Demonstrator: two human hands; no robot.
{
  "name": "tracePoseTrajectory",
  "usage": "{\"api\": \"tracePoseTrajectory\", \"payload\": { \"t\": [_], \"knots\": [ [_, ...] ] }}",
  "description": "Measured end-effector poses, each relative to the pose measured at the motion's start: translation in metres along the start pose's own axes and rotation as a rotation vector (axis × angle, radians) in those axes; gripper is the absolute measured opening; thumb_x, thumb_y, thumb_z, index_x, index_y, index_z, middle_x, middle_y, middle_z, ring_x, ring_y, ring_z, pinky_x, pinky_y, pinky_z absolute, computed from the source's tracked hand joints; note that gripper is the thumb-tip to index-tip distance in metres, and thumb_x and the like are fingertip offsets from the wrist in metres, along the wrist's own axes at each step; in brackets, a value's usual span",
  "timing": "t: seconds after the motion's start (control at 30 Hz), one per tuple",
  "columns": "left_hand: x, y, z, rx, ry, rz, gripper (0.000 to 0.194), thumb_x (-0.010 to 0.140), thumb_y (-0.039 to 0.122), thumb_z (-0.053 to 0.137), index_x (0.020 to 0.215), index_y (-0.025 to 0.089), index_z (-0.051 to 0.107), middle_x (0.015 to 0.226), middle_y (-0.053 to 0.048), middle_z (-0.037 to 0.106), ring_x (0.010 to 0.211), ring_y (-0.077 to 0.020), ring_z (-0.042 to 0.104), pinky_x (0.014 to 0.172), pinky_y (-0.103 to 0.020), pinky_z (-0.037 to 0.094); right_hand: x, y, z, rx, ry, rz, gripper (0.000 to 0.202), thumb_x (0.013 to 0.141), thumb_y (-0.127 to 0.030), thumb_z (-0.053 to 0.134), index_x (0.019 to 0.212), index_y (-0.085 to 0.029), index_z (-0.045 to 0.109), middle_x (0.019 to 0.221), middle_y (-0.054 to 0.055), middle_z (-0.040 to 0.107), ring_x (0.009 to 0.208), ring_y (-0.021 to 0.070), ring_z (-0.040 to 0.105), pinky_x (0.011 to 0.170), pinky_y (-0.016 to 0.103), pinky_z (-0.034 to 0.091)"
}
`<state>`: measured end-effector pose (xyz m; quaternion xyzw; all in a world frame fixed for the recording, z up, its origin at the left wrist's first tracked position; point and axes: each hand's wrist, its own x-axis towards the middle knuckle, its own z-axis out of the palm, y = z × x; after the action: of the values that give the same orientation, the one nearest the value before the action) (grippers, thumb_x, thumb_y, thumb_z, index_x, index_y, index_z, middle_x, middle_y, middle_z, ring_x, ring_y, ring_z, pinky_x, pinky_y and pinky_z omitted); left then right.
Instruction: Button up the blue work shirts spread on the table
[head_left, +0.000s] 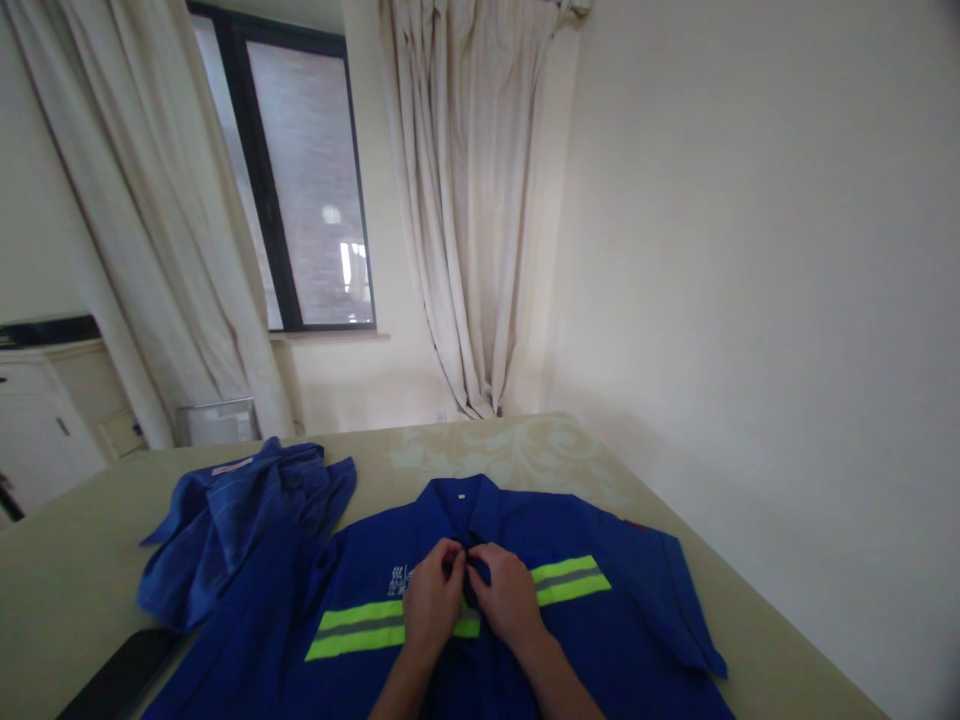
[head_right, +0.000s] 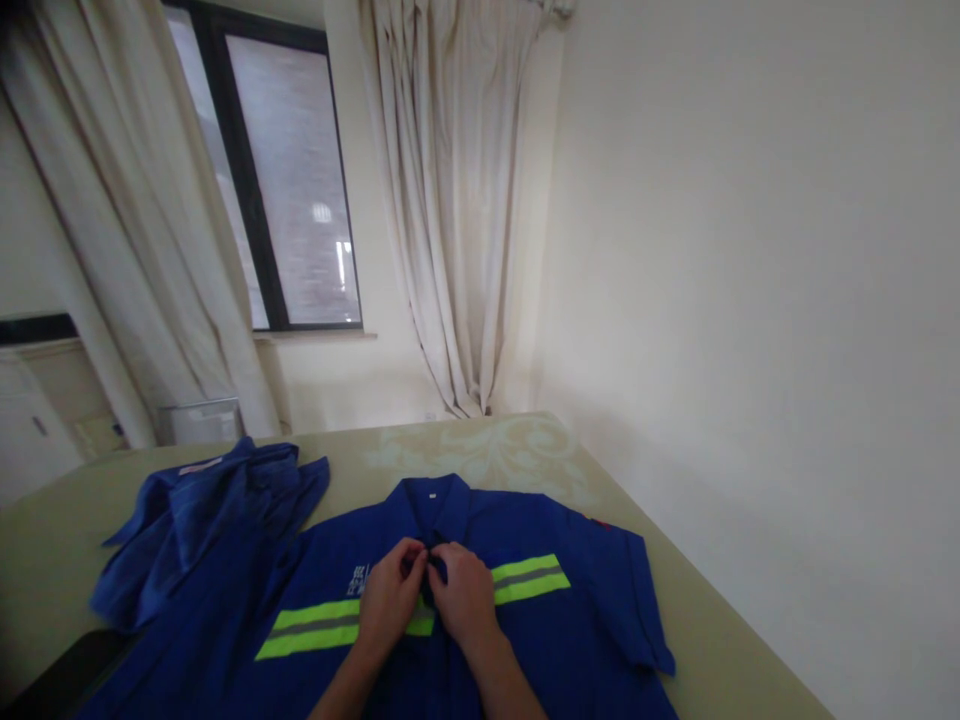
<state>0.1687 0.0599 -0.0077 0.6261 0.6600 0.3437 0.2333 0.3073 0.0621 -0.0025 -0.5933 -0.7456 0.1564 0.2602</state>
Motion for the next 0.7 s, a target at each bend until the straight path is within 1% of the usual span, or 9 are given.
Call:
{"api": "tracePoseTrajectory", "payload": {
  "t": [0.07,0.2,0.33,0.47,0.57,0.63,0.7],
  "knots": [
    [0.001,-0.001,0.0,-0.021,0.007,0.025,0.02,0.097,0.031,0.049,0.096,0.027,0.069,0.09,0.002,0.076,0.08,-0.0166,0.069,0.068,-0.024,0.044,-0.001,-0.001,-0.001,0.003,0.012,-0.018,0.023,0.097,-0.027,0.052,0.106,-0.028,0.073,0.106,0.002,0.074,0.099,0.0183,0.07,0.083,0.023,0.046],
    [0.001,-0.002,0.002,-0.068,0.033,0.114,0.025,0.097,0.036,0.045,0.096,0.025,0.068,0.095,-0.001,0.074,0.081,-0.0193,0.068,0.073,-0.029,0.048,-0.003,-0.004,-0.003,-0.022,0.038,-0.036,0.028,0.101,-0.025,0.044,0.104,-0.027,0.072,0.103,0.002,0.072,0.094,0.0171,0.07,0.081,0.023,0.046],
    [0.0,-0.003,0.006,-0.061,0.078,0.092,0.027,0.096,0.035,0.044,0.1,0.024,0.069,0.098,-0.003,0.074,0.086,-0.0208,0.069,0.078,-0.031,0.05,-0.003,-0.005,-0.002,-0.075,0.036,-0.059,0.03,0.103,-0.025,0.041,0.105,-0.027,0.071,0.101,0.002,0.07,0.09,0.0154,0.069,0.077,0.021,0.046],
    [0.001,-0.007,0.008,-0.086,0.091,0.113,0.027,0.095,0.03,0.043,0.094,0.023,0.069,0.094,-0.004,0.072,0.088,-0.0212,0.068,0.081,-0.032,0.05,-0.002,-0.003,-0.001,-0.11,0.006,-0.105,0.029,0.103,-0.023,0.043,0.105,-0.027,0.072,0.101,0.001,0.07,0.087,0.0144,0.068,0.076,0.021,0.045],
    [0.003,-0.009,0.006,-0.138,0.073,0.154,0.026,0.095,0.03,0.043,0.092,0.022,0.068,0.091,-0.004,0.071,0.086,-0.0204,0.068,0.08,-0.031,0.05,-0.003,-0.001,-0.002,-0.052,0.002,-0.135,0.028,0.102,-0.023,0.045,0.103,-0.028,0.073,0.098,0.0,0.07,0.089,0.0152,0.068,0.079,0.021,0.045],
    [0.004,-0.01,0.005,-0.169,0.057,0.191,0.028,0.096,0.033,0.042,0.092,0.022,0.067,0.09,-0.004,0.07,0.084,-0.0198,0.067,0.079,-0.03,0.051,-0.004,-0.001,-0.003,0.007,0.036,-0.129,0.028,0.102,-0.024,0.046,0.102,-0.028,0.073,0.097,0.001,0.07,0.09,0.0156,0.068,0.081,0.021,0.045],
    [0.006,-0.011,0.004,-0.204,0.045,0.23,0.029,0.096,0.036,0.043,0.091,0.022,0.068,0.09,-0.004,0.07,0.084,-0.02,0.067,0.079,-0.03,0.052,-0.005,-0.002,-0.002,0.042,0.091,-0.086,0.026,0.102,-0.026,0.048,0.098,-0.026,0.074,0.095,0.001,0.07,0.089,0.0164,0.069,0.082,0.023,0.046]
  ]
}}
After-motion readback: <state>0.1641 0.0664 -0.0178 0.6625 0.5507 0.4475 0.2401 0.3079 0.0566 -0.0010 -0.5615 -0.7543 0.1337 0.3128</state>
